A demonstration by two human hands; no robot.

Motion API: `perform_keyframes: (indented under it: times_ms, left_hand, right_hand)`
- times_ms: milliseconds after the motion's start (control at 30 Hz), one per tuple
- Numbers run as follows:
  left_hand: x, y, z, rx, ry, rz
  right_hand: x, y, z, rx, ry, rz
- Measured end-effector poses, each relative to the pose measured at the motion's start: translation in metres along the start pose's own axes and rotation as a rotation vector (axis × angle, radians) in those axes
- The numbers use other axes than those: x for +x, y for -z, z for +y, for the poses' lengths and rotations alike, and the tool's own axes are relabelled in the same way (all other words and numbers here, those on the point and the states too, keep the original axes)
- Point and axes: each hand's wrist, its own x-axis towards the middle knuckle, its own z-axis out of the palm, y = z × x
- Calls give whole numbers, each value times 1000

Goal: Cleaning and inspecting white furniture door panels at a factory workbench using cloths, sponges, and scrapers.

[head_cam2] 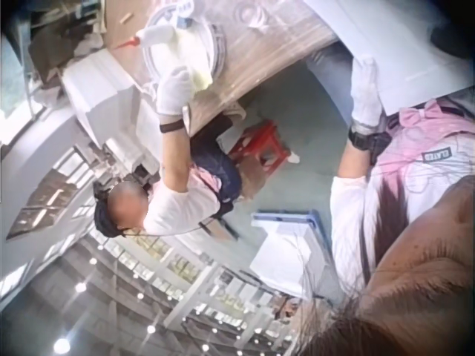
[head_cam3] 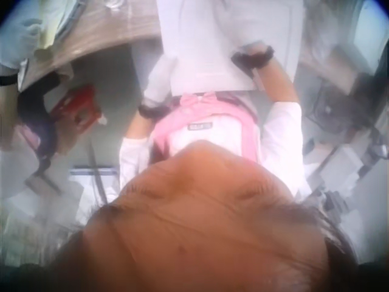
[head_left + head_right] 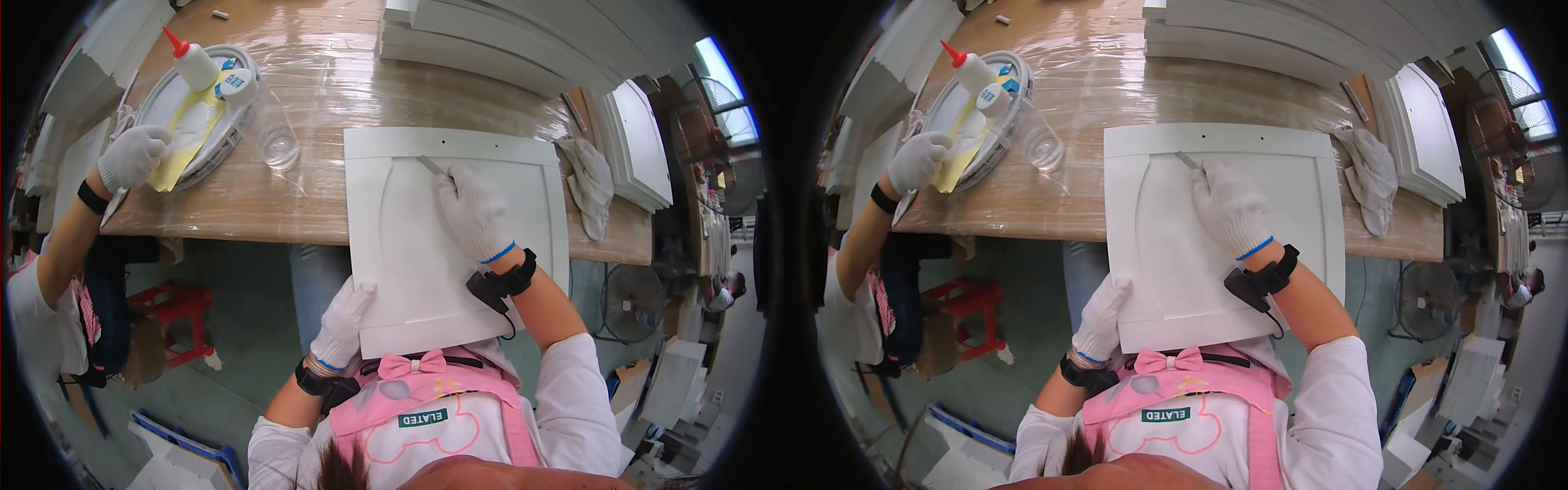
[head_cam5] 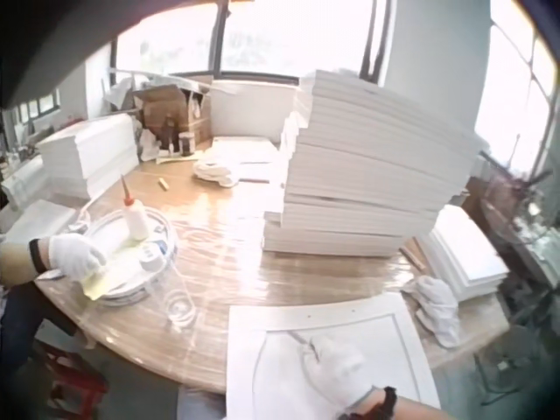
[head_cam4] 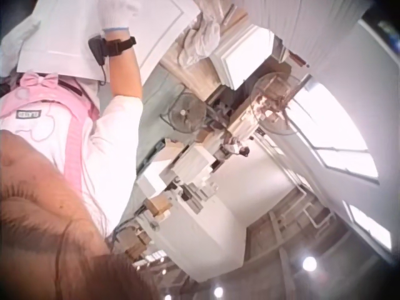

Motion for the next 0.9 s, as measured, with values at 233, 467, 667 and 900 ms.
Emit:
perform_keyframes:
  times_ms: [233,467,667,900]
  left_hand:
    - [4,-2,3,144,-25,53]
    - [4,-4,8,144,-33,48]
    - [6,1,4,128,-13,36]
    - [8,6,-2,145,-28,23]
  right_hand:
    - [18,-4,29,29,105,-46]
    - [40,0,41,-84,440,-23]
    - [54,-9,21,-25,546,-74]
    - [52,1,33,-103,514,-103]
